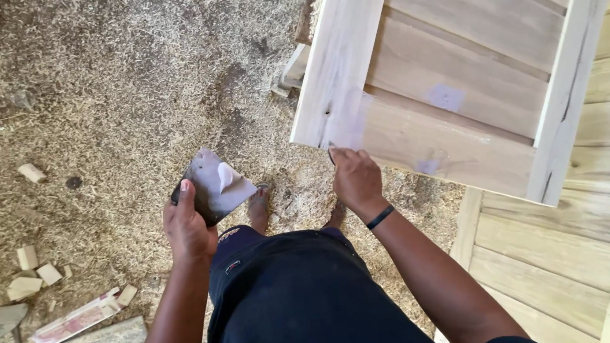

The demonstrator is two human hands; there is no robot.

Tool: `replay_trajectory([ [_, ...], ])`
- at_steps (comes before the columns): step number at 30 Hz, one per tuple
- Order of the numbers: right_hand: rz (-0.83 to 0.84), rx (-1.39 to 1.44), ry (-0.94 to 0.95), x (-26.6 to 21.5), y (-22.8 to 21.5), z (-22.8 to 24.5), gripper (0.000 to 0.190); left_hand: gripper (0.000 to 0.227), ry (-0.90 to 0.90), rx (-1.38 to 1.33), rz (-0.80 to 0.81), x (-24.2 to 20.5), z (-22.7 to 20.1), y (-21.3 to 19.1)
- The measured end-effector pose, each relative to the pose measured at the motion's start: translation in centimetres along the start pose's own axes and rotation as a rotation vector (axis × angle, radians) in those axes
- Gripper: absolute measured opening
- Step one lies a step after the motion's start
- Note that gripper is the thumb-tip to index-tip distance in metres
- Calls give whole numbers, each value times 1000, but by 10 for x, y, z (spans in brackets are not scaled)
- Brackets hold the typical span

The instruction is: Sand and scrape a wooden door frame to prepare it for finishing.

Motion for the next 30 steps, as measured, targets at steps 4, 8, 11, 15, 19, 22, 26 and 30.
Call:
replay_trajectory([
  [4,155,85,-58,2,-3,-33,43,37,-6,1,-7,-7,-10,17],
  [8,-10,60,-180,32,-35,-59,42,37,12,-30,-25,-4,-9,0],
  [11,-42,29,-263,63,-46,-44,42,37,17,-23,-40,-8,-11,-1],
  [15,-129,-107,-368,69,1,-26,36,38,23,-22,-65,-15,-13,-7],
  [19,-239,-154,-387,49,-7,-2,36,38,31,-27,-72,-13,-9,-18],
  [22,-227,-181,-395,44,-20,-7,41,39,39,-31,-51,-8,-10,-6],
  [26,-34,-86,-258,59,-17,-46,42,41,20,-31,-52,-4,-14,5],
  [30,58,95,29,88,-54,-46,48,44,-49,33,-39,-1,-10,20],
])
Point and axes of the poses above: each hand's wrist, its own x-axis towards the middle knuckle, its own y-axis out of the palm, z = x × y, the point moved 3 cm from there along x, towards the middle knuckle, and after that the axes turned 13 degrees about -y, right-handed, at the moved point
